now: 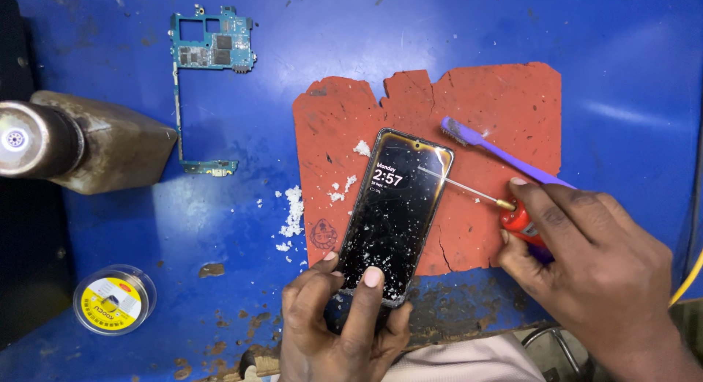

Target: The person uses a red electric screwdriver to pry and separate the screen from the smartphone frame. They then use a purple toothbrush to clean the screen surface and edges. The person repeatedly pries along the screen perimeter and briefly turns the phone over to inspect the back.

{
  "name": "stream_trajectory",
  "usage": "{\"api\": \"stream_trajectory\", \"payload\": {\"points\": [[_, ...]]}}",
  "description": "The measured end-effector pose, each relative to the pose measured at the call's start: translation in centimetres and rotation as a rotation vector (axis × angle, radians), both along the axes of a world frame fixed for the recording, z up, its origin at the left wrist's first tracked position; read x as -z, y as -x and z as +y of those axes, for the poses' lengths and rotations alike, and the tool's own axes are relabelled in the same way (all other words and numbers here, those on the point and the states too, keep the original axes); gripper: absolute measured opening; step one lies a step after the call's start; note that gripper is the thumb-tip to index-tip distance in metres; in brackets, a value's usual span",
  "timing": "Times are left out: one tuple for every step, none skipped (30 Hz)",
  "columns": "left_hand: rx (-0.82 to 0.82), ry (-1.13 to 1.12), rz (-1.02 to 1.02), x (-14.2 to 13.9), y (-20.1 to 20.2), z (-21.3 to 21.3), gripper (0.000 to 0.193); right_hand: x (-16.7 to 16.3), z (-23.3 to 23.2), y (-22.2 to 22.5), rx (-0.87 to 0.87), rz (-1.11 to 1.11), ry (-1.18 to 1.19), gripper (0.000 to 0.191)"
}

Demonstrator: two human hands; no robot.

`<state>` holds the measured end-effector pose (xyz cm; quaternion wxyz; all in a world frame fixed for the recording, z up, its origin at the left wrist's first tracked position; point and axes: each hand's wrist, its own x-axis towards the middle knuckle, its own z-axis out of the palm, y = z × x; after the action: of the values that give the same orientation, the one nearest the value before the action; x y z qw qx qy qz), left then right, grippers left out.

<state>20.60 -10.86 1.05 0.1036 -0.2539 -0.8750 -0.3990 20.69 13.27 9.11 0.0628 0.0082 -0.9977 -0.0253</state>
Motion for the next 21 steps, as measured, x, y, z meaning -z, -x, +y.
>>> {"api": "stream_trajectory", "payload": {"points": [[0.005, -0.001, -0.001, -0.05, -0.02, -0.06, 0.064, -0.01, -0.04, -0.03, 0.001, 0.007, 0.002, 0.047], [0.009, -0.001, -0.001, -0.08, -0.02, -0.11, 0.064, -0.03, -0.06, -0.06, -0.005, 0.006, 0.0, 0.047], [0.009, -0.001, 0.005, -0.07, 0.0, -0.09, 0.064, -0.05, -0.06, -0.09, -0.012, 0.007, -0.001, 0.048], [0.009, 0.0, 0.011, -0.07, 0.03, -0.09, 0.064, -0.06, -0.04, -0.12, -0.018, 0.009, -0.003, 0.049], [0.009, 0.0, 0.017, -0.06, 0.05, -0.08, 0.064, -0.07, -0.04, -0.18, -0.016, 0.004, -0.002, 0.048], [0.008, 0.0, 0.019, -0.07, 0.07, -0.08, 0.064, -0.06, -0.03, -0.24, -0.013, -0.002, -0.001, 0.047], [0.009, -0.001, 0.021, -0.07, 0.08, -0.1, 0.064, -0.06, -0.01, -0.3, -0.009, -0.008, -0.001, 0.047], [0.009, -0.002, 0.023, -0.08, 0.1, -0.12, 0.064, -0.05, 0.02, -0.36, -0.006, -0.007, 0.001, 0.047], [0.011, -0.001, 0.015, -0.11, 0.07, -0.13, 0.064, -0.03, 0.06, -0.39, -0.003, -0.005, 0.003, 0.047], [0.012, 0.0, 0.009, -0.14, 0.04, -0.16, 0.065, -0.02, 0.1, -0.44, 0.0, -0.003, 0.005, 0.047], [0.014, 0.001, 0.001, -0.18, 0.01, -0.21, 0.065, 0.03, 0.12, -0.46, 0.008, 0.006, 0.002, 0.047], [0.02, 0.005, -0.001, -0.22, -0.02, -0.26, 0.065, 0.08, 0.13, -0.48, 0.016, 0.014, -0.001, 0.046], [0.025, 0.009, -0.003, -0.27, -0.03, -0.35, 0.066, 0.1, 0.13, -0.5, 0.022, 0.023, -0.003, 0.045], [0.03, 0.014, -0.006, -0.3, -0.01, -0.43, 0.066, 0.11, 0.13, -0.52, 0.01, 0.016, -0.003, 0.046], [0.033, 0.017, -0.014, -0.37, -0.02, -0.48, 0.066, 0.07, 0.14, -0.55, -0.003, 0.01, -0.002, 0.047], [0.037, 0.019, -0.023, -0.44, -0.01, -0.54, 0.067, 0.05, 0.15, -0.57, -0.015, 0.004, -0.002, 0.047], [0.042, 0.022, -0.031, -0.5, 0.03, -0.55, 0.067, 0.03, 0.14, -0.57, -0.016, 0.005, 0.001, 0.047], [0.037, 0.018, -0.033, -0.58, 0.1, -0.55, 0.068, 0.0, 0.14, -0.59, -0.016, 0.005, 0.005, 0.046], [0.032, 0.014, -0.036, -0.66, 0.18, -0.55, 0.069, -0.03, 0.13, -0.59, -0.015, 0.005, 0.007, 0.046], [0.027, 0.011, -0.038, -0.76, 0.26, -0.52, 0.07, -0.03, 0.14, -0.56, -0.004, 0.01, 0.013, 0.046], [0.026, 0.003, -0.043, -0.86, 0.35, -0.48, 0.07, -0.01, 0.15, -0.53, 0.006, 0.015, 0.019, 0.046]]}}
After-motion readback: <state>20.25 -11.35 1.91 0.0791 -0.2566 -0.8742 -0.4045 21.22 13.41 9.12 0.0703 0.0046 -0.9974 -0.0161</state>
